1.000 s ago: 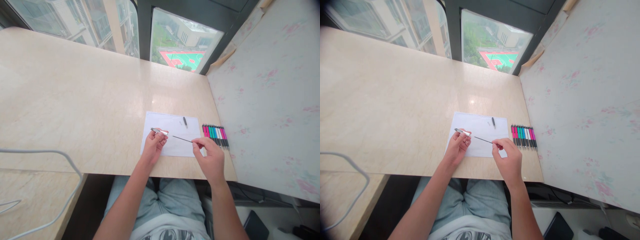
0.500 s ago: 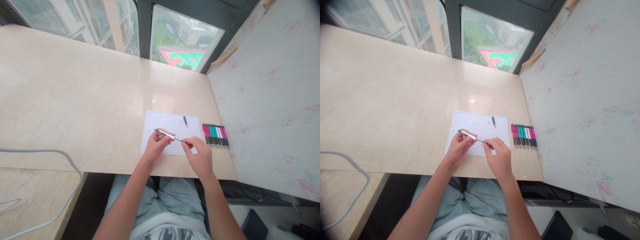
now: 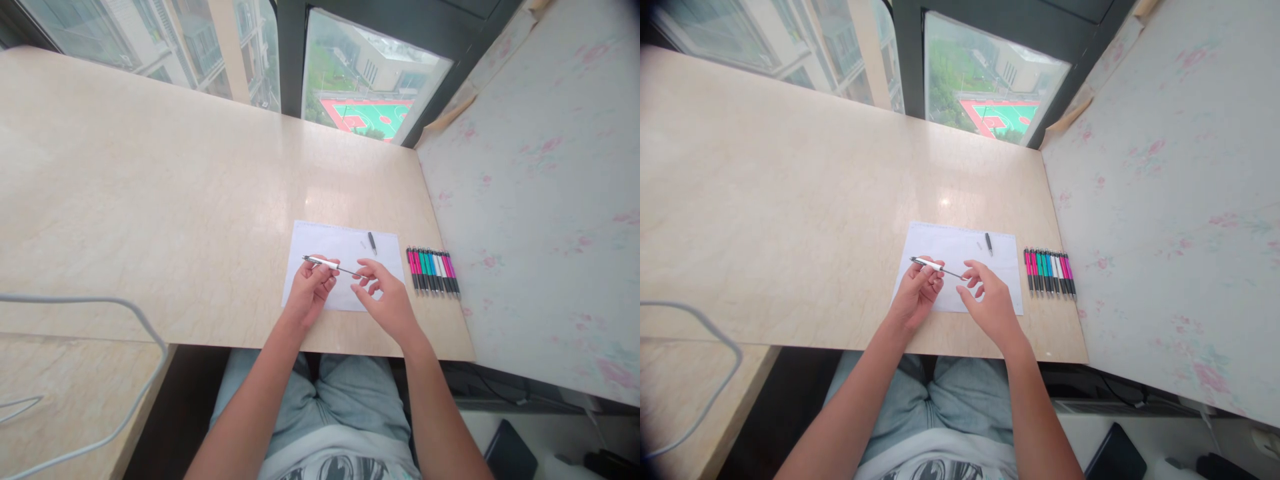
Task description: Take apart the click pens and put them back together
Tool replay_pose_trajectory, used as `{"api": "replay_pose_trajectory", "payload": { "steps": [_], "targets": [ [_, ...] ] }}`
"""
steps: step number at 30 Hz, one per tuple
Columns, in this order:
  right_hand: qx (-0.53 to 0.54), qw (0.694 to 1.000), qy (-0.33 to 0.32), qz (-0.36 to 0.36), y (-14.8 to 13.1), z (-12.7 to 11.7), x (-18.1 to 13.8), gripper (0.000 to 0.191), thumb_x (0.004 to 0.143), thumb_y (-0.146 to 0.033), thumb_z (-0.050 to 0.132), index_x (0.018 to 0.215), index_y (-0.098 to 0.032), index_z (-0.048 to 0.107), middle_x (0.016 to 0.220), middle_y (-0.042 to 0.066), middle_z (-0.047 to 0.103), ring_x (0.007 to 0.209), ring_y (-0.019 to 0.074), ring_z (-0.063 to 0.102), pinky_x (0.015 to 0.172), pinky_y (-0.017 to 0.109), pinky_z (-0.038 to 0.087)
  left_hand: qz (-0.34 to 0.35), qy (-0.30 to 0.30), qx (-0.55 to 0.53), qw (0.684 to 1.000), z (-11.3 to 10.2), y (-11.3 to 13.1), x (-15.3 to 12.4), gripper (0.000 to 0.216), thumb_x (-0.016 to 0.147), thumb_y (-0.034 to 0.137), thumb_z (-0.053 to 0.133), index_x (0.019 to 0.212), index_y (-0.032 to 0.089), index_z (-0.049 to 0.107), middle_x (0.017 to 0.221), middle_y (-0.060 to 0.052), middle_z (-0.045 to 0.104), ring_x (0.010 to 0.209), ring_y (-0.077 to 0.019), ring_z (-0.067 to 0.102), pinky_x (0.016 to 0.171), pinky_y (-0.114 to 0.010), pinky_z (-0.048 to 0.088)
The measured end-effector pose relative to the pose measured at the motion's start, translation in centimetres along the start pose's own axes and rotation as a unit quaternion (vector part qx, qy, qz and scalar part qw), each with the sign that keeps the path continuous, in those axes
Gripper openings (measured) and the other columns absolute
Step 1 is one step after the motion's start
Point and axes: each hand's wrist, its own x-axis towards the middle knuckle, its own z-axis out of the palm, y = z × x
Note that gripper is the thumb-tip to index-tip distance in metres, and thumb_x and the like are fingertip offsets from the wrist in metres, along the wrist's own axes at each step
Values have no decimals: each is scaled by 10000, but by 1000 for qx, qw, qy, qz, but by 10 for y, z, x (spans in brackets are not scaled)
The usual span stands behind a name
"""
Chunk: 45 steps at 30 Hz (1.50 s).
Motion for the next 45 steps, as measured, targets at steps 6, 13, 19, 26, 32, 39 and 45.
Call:
{"api": "replay_pose_trajectory", "payload": {
  "steps": [6, 13, 19, 26, 32, 39, 45],
  "targets": [
    [-276, 961, 4, 12, 34, 0, 47, 255, 889, -191, 534, 1100, -188, 679, 1088, 114, 680, 854, 221, 637, 743, 362, 486, 3, 20, -32, 999, -2, 1, 2, 276, 725, 224, 835, 921, 186, 644, 942, -33, 731, 721, -70, 666, 640, -154, 517],
    [-393, 919, -23, 34, 39, 9, 87, 355, 897, -97, 485, 1210, -190, 626, 1086, 166, 653, 940, 266, 628, 696, 337, 458, -14, 22, -20, 999, -1, 2, 1, 319, 720, 288, 842, 919, 197, 610, 889, -22, 730, 703, -87, 679, 611, -170, 503],
    [-367, 928, -34, 48, 41, 12, 87, 308, 909, -89, 450, 1100, -191, 668, 1027, 147, 670, 940, 257, 644, 710, 331, 450, -14, 18, -14, 1000, 1, 0, 1, 291, 736, 268, 830, 926, 184, 627, 884, -38, 736, 701, -93, 677, 604, -172, 492],
    [-59, 997, -20, 43, 38, 5, 50, 145, 838, -215, 582, 922, -200, 698, 925, 52, 703, 815, 182, 646, 707, 307, 498, -13, 17, -8, 1000, 1, -1, 0, 241, 761, 258, 807, 935, 171, 664, 914, -58, 744, 708, -96, 681, 611, -172, 503],
    [222, 964, 46, 137, 24, 6, 8, 191, 790, -353, 724, 890, -195, 684, 752, 20, 679, 652, 148, 611, 561, 266, 478, -17, 12, -8, 1000, 0, -1, 1, 209, 765, 244, 805, 904, 170, 667, 890, -46, 746, 699, -83, 685, 604, -145, 507],
    [301, 934, 151, 118, -1, 1, -12, 139, 806, -312, 755, 886, -210, 703, 785, 31, 724, 646, 138, 628, 506, 243, 456, -14, 20, 2, 1000, 0, -1, 2, 241, 745, 248, 821, 907, 168, 662, 880, -36, 745, 690, -74, 684, 590, -128, 509],
    [293, 937, 162, 103, -5, 1, -14, 106, 814, -281, 755, 891, -220, 717, 837, 34, 747, 695, 141, 656, 532, 240, 496, -8, 25, 5, 1000, 0, -1, 2, 259, 732, 251, 831, 911, 170, 664, 894, -36, 746, 689, -74, 686, 586, -128, 512]
  ]
}}
